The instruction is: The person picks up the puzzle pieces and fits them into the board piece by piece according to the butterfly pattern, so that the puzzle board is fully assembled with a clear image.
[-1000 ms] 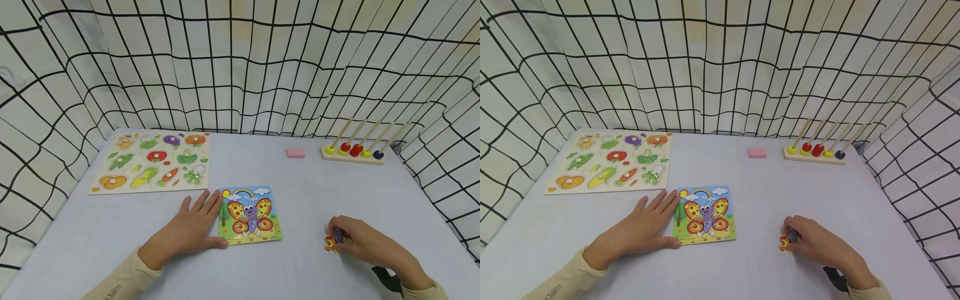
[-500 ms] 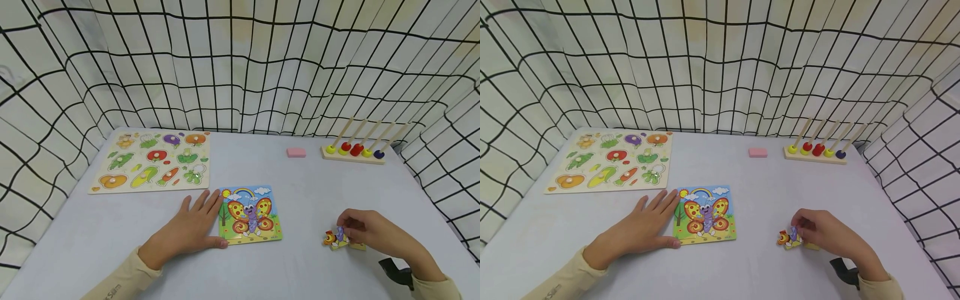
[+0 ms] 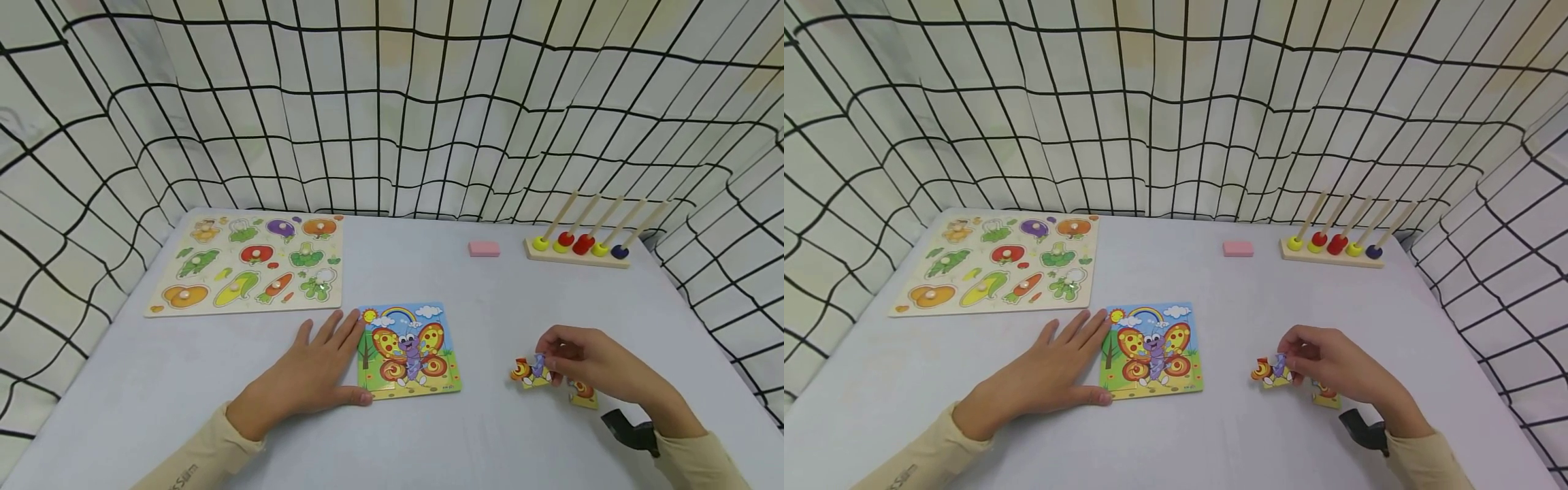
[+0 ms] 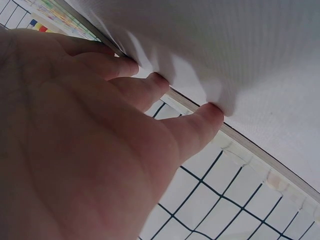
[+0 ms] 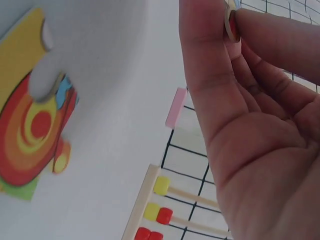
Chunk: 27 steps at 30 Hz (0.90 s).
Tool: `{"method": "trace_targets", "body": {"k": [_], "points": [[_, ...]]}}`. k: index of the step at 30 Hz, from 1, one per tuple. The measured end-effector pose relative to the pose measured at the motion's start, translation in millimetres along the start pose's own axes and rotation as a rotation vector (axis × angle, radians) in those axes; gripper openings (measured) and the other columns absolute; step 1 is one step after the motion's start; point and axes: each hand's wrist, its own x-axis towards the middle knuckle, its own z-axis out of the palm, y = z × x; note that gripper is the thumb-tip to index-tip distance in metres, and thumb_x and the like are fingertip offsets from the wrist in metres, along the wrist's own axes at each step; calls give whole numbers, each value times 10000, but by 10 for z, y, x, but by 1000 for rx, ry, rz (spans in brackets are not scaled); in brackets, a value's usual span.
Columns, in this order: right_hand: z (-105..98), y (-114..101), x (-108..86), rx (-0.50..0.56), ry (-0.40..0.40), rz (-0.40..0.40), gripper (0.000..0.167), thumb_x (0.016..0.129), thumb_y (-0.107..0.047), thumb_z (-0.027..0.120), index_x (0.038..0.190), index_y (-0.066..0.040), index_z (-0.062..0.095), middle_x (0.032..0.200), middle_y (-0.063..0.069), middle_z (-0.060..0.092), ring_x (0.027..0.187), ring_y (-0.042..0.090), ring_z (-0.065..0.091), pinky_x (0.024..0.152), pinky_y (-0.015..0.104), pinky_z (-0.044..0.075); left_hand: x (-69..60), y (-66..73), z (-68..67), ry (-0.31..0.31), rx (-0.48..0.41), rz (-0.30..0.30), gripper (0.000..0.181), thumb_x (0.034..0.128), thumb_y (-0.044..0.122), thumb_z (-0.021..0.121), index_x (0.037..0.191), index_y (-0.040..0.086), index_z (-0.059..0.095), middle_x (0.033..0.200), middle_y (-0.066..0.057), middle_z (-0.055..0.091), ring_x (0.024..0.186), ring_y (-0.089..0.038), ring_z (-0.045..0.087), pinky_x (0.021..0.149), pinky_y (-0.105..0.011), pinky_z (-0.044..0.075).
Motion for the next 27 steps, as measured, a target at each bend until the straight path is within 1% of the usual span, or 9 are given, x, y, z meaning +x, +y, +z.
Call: {"method": "trace_targets", "body": {"k": [6, 8, 10, 13, 22, 27], "points": [[61, -87, 114, -6, 1, -23, 113, 1068, -49, 658, 1180, -36, 661, 1013, 67, 692, 824, 204, 716, 700, 307, 596, 1, -2, 1, 0, 0, -2, 1176, 895, 732, 720, 1681, -14, 262, 1766, -185, 183, 1614, -453, 124, 1197, -774, 138], [86, -116, 151, -2, -5, -34, 111, 1067, -51, 660, 1177, -35, 661, 1020, 74, 689, 830, 209, 718, 722, 313, 605, 1, -4, 2, 1, 3, -1, 1177, 894, 733, 719, 1680, -15, 263, 1766, -186, 184, 1614, -453, 126, 1196, -775, 140], [114, -144, 191, -4, -10, -49, 110, 1066, -53, 663, 1175, -37, 662, 1034, 78, 687, 835, 211, 721, 775, 316, 614, 1, -5, 4, 2, 5, 1, 1178, 893, 736, 717, 1680, -15, 265, 1765, -186, 186, 1614, -454, 127, 1195, -776, 141], [163, -183, 259, -8, -16, -62, 108, 1065, -59, 667, 1172, -43, 665, 1034, 74, 688, 836, 213, 724, 795, 310, 617, 0, -6, 3, 2, 2, 0, 1180, 892, 737, 718, 1679, -17, 264, 1766, -187, 185, 1614, -455, 125, 1194, -777, 141], [340, -291, 471, -8, -43, -76, 70, 1062, -67, 673, 1131, -56, 668, 938, 49, 701, 779, 211, 718, 743, 345, 624, 5, -11, 4, -7, -13, -5, 1188, 888, 739, 721, 1683, -12, 256, 1767, -182, 181, 1615, -454, 121, 1199, -771, 134], [422, -382, 577, 1, -57, -105, 49, 1058, -73, 678, 1100, -50, 669, 895, 32, 699, 739, 197, 708, 705, 358, 624, 6, -16, 12, 0, -11, -4, 1190, 885, 740, 723, 1683, -10, 259, 1766, -182, 187, 1615, -453, 123, 1199, -771, 137]]}}
